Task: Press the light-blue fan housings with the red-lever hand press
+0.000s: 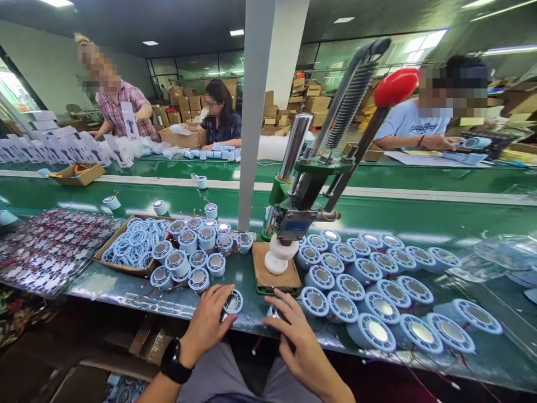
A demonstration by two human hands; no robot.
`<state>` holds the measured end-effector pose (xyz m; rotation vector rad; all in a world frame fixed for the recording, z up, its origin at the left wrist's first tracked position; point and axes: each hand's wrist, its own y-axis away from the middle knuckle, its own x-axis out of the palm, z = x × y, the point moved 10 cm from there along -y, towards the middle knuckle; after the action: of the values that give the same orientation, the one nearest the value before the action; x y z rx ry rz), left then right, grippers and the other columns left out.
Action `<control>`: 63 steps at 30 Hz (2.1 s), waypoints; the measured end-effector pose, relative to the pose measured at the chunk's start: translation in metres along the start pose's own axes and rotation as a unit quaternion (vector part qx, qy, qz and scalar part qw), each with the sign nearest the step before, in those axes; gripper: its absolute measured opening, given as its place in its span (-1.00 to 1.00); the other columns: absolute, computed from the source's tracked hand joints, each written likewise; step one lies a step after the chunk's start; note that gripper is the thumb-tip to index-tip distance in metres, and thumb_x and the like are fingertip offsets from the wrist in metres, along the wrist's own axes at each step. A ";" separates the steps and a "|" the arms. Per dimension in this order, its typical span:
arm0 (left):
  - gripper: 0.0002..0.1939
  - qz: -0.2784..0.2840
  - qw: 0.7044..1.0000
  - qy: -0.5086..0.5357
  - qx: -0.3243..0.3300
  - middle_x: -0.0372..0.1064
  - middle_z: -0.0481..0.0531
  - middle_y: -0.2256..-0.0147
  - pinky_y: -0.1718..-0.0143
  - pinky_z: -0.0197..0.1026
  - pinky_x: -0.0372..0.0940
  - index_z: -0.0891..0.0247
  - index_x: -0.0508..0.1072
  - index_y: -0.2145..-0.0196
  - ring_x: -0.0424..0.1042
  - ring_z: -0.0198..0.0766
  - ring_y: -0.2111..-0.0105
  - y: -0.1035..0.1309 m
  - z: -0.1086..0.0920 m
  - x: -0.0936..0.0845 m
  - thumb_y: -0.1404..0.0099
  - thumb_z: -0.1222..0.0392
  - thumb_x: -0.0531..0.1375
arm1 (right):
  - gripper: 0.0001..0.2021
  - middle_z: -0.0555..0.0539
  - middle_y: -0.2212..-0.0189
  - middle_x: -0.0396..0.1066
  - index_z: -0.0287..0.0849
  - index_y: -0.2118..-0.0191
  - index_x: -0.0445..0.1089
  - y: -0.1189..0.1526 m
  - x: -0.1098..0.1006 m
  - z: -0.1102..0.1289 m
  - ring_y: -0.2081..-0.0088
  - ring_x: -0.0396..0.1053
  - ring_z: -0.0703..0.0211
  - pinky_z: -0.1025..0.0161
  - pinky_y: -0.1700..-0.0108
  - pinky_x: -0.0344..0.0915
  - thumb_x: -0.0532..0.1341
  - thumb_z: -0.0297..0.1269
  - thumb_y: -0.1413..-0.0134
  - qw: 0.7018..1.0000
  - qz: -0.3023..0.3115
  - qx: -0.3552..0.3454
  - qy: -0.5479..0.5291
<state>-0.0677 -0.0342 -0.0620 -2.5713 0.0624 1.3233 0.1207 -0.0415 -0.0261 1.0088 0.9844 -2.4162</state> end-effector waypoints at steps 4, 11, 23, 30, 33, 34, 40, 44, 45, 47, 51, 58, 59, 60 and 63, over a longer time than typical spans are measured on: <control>-0.44 -0.108 0.988 0.071 -0.079 0.34 0.19 -0.15 -0.15 0.07 0.32 0.19 0.17 -0.27 0.38 -0.04 -0.13 0.010 0.012 -0.019 -0.35 0.11 0.14 | -0.55 -0.19 -0.19 0.27 -0.05 -0.17 0.30 0.006 -0.005 -0.004 -0.20 0.22 -0.22 -0.32 -0.11 0.28 0.17 -0.36 -0.14 0.980 -0.160 0.074 0.092; -0.34 -0.096 0.990 0.098 -0.039 0.38 0.19 -0.11 -0.09 0.02 0.36 0.19 0.09 -0.30 0.44 -0.07 -0.04 0.001 -0.029 -0.017 -0.30 0.16 0.19 | -0.45 -0.19 -0.15 0.31 -0.09 -0.20 0.26 -0.014 0.043 -0.015 -0.17 0.33 0.01 0.06 -0.14 0.39 0.16 -0.47 -0.05 0.972 -0.187 0.104 -0.095; -0.33 -0.032 0.996 0.069 -0.040 0.31 0.19 -0.17 -0.21 0.14 0.26 0.24 0.22 -0.25 0.31 0.01 -0.16 -0.017 -0.043 0.006 -0.18 0.35 0.20 | -0.24 -0.14 -0.08 0.42 -0.15 -0.34 0.07 -0.008 0.064 -0.038 -0.07 0.45 0.11 0.20 -0.09 0.42 0.15 -0.46 0.06 0.948 -0.159 0.180 -0.209; -0.34 -0.021 0.991 0.123 -0.049 0.34 0.16 -0.14 -0.22 0.14 0.24 0.19 0.23 -0.25 0.30 0.00 -0.15 -0.016 -0.044 0.005 -0.18 0.35 0.16 | -0.16 -0.12 -0.08 0.43 -0.12 -0.38 0.03 -0.015 0.062 -0.037 -0.06 0.46 0.10 0.17 -0.09 0.42 0.11 -0.51 0.13 0.950 -0.123 0.181 -0.222; -0.29 -0.039 0.986 0.148 -0.069 0.32 0.19 -0.15 -0.23 0.13 0.22 0.20 0.19 -0.28 0.29 0.01 -0.17 -0.014 -0.038 0.009 -0.16 0.34 0.18 | -0.23 -0.16 -0.16 0.35 -0.12 -0.34 0.14 -0.015 0.064 -0.036 -0.14 0.38 0.05 0.09 -0.17 0.36 0.10 -0.52 0.10 0.965 -0.102 0.154 -0.187; -0.28 -0.044 0.984 0.155 -0.071 0.30 0.20 -0.17 -0.24 0.13 0.21 0.21 0.18 -0.29 0.28 0.02 -0.18 -0.013 -0.035 0.013 -0.17 0.33 0.18 | -0.24 -0.17 -0.19 0.31 -0.13 -0.33 0.17 -0.015 0.066 -0.035 -0.19 0.34 0.04 0.06 -0.21 0.33 0.10 -0.54 0.09 0.971 -0.087 0.143 -0.174; -0.39 -0.019 0.980 0.184 -0.071 0.24 0.22 -0.23 -0.26 0.12 0.19 0.26 0.23 -0.25 0.26 0.00 -0.23 -0.011 -0.020 0.038 -0.26 0.20 0.16 | -0.21 -0.16 -0.23 0.25 -0.08 -0.35 0.12 -0.037 0.028 -0.012 -0.22 0.30 0.01 0.03 -0.20 0.35 0.14 -0.58 0.07 0.994 0.063 0.049 -0.072; -0.42 -0.004 0.974 0.200 -0.103 0.41 0.15 -0.11 -0.24 0.09 0.20 0.25 0.39 -0.12 0.37 0.01 -0.13 -0.039 -0.022 0.019 -0.10 0.26 0.26 | -0.39 -0.15 -0.20 0.27 -0.05 -0.30 0.21 -0.108 -0.136 0.035 -0.24 0.24 -0.07 -0.10 -0.22 0.30 0.20 -0.40 -0.10 0.992 -0.095 -0.054 0.062; -0.42 -0.012 0.974 0.203 -0.100 0.43 0.14 -0.09 -0.24 0.09 0.21 0.25 0.41 -0.10 0.39 0.00 -0.11 -0.051 -0.027 0.008 -0.09 0.27 0.27 | -0.47 -0.14 -0.18 0.29 -0.07 -0.25 0.27 -0.130 -0.186 0.045 -0.26 0.21 -0.09 -0.17 -0.25 0.24 0.20 -0.34 -0.15 0.979 -0.166 -0.070 0.097; -0.43 -0.035 0.972 0.216 -0.085 0.45 0.13 -0.06 -0.22 0.07 0.22 0.27 0.41 -0.10 0.41 -0.01 -0.08 -0.078 -0.037 -0.010 -0.09 0.27 0.28 | -0.55 -0.16 -0.19 0.25 -0.16 -0.20 0.30 -0.175 -0.269 0.054 -0.27 0.16 -0.12 -0.20 -0.27 0.13 0.18 -0.27 -0.20 0.945 -0.286 -0.078 0.136; -0.43 -0.056 0.966 0.244 -0.070 0.47 0.20 -0.02 -0.18 0.08 0.24 0.35 0.43 -0.07 0.43 0.02 -0.04 -0.123 -0.046 -0.020 -0.08 0.25 0.32 | -0.70 -0.11 0.18 0.47 -0.34 0.06 0.41 -0.257 -0.329 0.030 0.11 0.45 0.18 0.11 -0.04 0.32 0.02 -0.28 -0.30 0.935 -0.341 -0.057 0.086; -0.44 -0.045 0.951 0.304 -0.033 0.45 0.21 -0.05 -0.16 0.04 0.26 0.34 0.44 -0.05 0.42 0.02 -0.04 -0.140 -0.054 -0.004 -0.06 0.26 0.36 | -0.75 0.06 0.55 0.33 -0.36 0.33 0.42 -0.267 -0.310 0.002 0.60 0.33 0.41 0.37 0.37 0.29 0.00 -0.44 -0.21 0.933 -0.360 0.010 -0.015; -0.43 -0.036 0.947 0.320 -0.021 0.45 0.20 -0.04 -0.15 0.02 0.27 0.34 0.43 -0.06 0.43 0.00 -0.03 -0.142 -0.060 0.000 -0.06 0.27 0.36 | -0.76 0.07 0.56 0.33 -0.33 0.34 0.41 -0.264 -0.311 0.003 0.61 0.33 0.41 0.38 0.38 0.28 0.01 -0.44 -0.20 0.930 -0.367 0.005 -0.019; -0.43 -0.027 0.942 0.335 -0.009 0.45 0.19 -0.04 -0.14 -0.01 0.28 0.33 0.43 -0.06 0.43 -0.02 -0.02 -0.145 -0.065 0.005 -0.06 0.28 0.36 | -0.77 0.08 0.56 0.33 -0.31 0.35 0.40 -0.263 -0.311 0.003 0.61 0.33 0.41 0.38 0.39 0.28 0.02 -0.43 -0.20 0.928 -0.373 0.002 -0.023; -0.48 -0.002 0.927 0.375 0.018 0.47 0.17 -0.01 -0.12 -0.04 0.29 0.34 0.45 -0.02 0.44 -0.04 0.00 -0.156 -0.074 0.020 -0.07 0.29 0.36 | -0.78 0.08 0.56 0.33 -0.27 0.37 0.39 -0.269 -0.314 0.000 0.63 0.32 0.41 0.35 0.37 0.31 0.02 -0.41 -0.21 0.925 -0.379 0.002 -0.028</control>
<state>0.0266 0.1006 -0.0052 -2.8742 0.2120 0.2616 0.1923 0.1609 0.3267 0.6074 1.5686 -3.0144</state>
